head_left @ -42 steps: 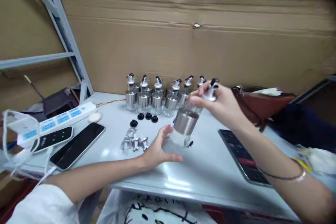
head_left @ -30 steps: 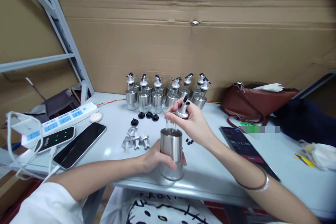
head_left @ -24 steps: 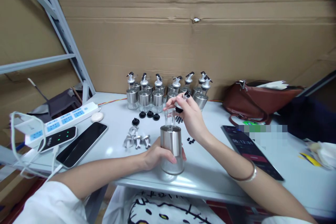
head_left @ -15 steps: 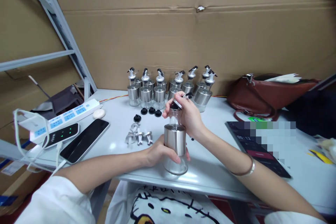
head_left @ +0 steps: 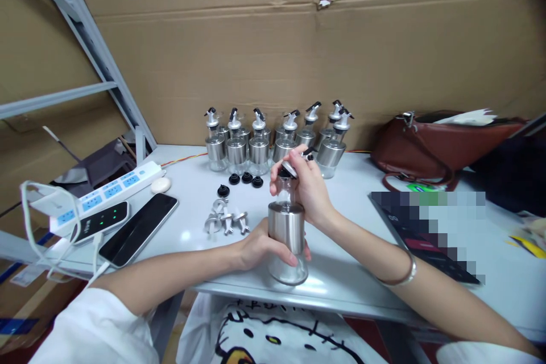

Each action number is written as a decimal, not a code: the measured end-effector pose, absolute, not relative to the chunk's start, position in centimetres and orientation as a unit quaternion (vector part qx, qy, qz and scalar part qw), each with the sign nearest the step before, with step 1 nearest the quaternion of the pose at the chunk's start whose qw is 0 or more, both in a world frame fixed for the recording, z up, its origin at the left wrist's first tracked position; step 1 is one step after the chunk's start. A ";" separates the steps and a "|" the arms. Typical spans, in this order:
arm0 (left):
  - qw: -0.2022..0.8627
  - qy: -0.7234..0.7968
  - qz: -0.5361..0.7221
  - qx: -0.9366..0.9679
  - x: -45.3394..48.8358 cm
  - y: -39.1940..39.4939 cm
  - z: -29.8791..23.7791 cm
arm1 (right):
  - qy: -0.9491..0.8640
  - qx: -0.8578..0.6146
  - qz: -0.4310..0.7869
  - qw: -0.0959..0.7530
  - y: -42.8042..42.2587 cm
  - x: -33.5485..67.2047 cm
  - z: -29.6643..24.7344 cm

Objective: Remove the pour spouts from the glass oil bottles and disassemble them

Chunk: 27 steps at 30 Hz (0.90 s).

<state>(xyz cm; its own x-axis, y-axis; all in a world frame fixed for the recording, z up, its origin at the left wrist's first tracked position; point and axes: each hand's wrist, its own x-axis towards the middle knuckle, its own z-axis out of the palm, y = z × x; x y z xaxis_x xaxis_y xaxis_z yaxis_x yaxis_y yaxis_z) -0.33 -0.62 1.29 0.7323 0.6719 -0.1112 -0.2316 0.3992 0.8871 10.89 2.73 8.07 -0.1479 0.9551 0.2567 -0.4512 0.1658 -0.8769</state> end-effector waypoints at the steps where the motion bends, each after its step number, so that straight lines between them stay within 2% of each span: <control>1: 0.802 0.231 0.278 0.475 -0.3 -0.6 1.2 | -0.476 -0.266 0.587 0.599 2.7 10.9 8.1; 16: 0.786 0.215 0.208 0.542 -0.7 -0.7 1.9 | -0.493 -0.287 0.580 0.582 2.5 11.4 9.1; 24: 0.774 0.242 0.259 0.524 -0.5 -0.9 1.5 | -0.474 -0.290 0.617 0.557 2.3 11.3 8.5; 27: 0.760 0.251 0.308 0.514 -0.6 -1.0 1.1 | -0.457 -0.279 0.669 0.515 2.1 11.3 8.6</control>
<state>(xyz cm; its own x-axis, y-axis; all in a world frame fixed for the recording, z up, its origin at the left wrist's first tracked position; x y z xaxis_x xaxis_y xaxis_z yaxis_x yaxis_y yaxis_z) -0.56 -0.96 1.14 0.6842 0.7265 -0.0638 -0.2106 0.2806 0.9365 11.29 2.11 8.56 -0.3130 0.9448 0.0972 -0.4347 -0.0515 -0.8991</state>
